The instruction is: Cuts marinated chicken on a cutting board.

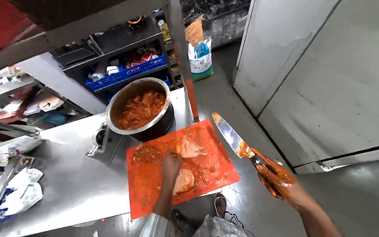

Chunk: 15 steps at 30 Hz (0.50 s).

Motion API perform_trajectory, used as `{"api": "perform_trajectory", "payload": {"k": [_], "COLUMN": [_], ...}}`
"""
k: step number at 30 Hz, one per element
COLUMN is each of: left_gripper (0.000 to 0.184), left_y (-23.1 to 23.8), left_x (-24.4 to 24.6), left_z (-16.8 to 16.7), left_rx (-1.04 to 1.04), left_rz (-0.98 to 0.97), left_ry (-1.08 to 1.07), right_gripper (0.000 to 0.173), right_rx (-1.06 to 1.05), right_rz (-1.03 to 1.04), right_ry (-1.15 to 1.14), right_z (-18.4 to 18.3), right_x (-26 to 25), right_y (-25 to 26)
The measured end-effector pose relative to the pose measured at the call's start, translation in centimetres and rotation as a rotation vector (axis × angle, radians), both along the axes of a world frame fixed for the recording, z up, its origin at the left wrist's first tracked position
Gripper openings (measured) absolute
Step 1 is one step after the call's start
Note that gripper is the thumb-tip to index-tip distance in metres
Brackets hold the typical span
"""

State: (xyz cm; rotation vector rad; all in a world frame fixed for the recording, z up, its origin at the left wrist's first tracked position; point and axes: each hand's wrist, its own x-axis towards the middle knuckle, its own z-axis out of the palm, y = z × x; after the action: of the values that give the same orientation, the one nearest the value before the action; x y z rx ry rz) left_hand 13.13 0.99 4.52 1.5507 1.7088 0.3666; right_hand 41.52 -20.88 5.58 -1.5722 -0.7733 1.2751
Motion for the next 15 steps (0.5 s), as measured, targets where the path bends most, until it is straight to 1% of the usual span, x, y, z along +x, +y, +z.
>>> {"api": "perform_trajectory", "payload": {"k": [1,2,3,4,6,8,10,11,13,15], "left_gripper": [0.048,0.052,0.049,0.042,0.031,0.033,0.038,0.037,0.032,0.031], "left_y": [-0.3,-0.4,-0.4,-0.4,0.3,1.4,2.1,2.4,2.7,2.2], "left_x": [-1.2,-2.4,-3.5,-4.2,-4.4,-3.3,-2.2,-1.8,-1.6,-1.8], "left_z": [-0.3,-0.2,0.0,0.1,-0.1,-1.1,-2.1,-2.6,-3.2,-3.3], "left_rx": [0.039,0.088,0.16,0.231,0.349,0.42,0.393,0.386,0.391,0.387], "left_rz": [-0.037,-0.042,-0.044,-0.065,-0.178,-0.341,-0.486,-0.533,-0.571,-0.566], "left_ry": [0.186,0.288,0.316,0.294,0.191,0.117,0.161,0.198,0.26,0.315], "right_gripper": [0.054,0.053,0.053,0.053,0.054,0.054,0.053,0.053,0.053,0.053], "right_rx": [-0.01,-0.01,-0.008,-0.015,-0.038,-0.039,0.01,0.045,0.072,0.059], "right_rz": [0.015,0.024,0.031,0.051,0.102,0.169,0.217,0.225,0.236,0.247], "right_ry": [-0.024,-0.052,-0.089,-0.145,-0.28,-0.426,-0.573,-0.64,-0.718,-0.765], "right_z": [-0.2,-0.6,-1.1,-1.6,-2.5,-3.0,-3.2,-3.3,-3.4,-3.7], "right_x": [-0.1,-0.5,-1.1,-1.9,-4.1,-6.6,-9.0,-10.0,-11.6,-12.5], "right_y": [0.4,0.8,1.2,1.5,2.2,3.0,3.5,3.8,4.5,5.0]}}
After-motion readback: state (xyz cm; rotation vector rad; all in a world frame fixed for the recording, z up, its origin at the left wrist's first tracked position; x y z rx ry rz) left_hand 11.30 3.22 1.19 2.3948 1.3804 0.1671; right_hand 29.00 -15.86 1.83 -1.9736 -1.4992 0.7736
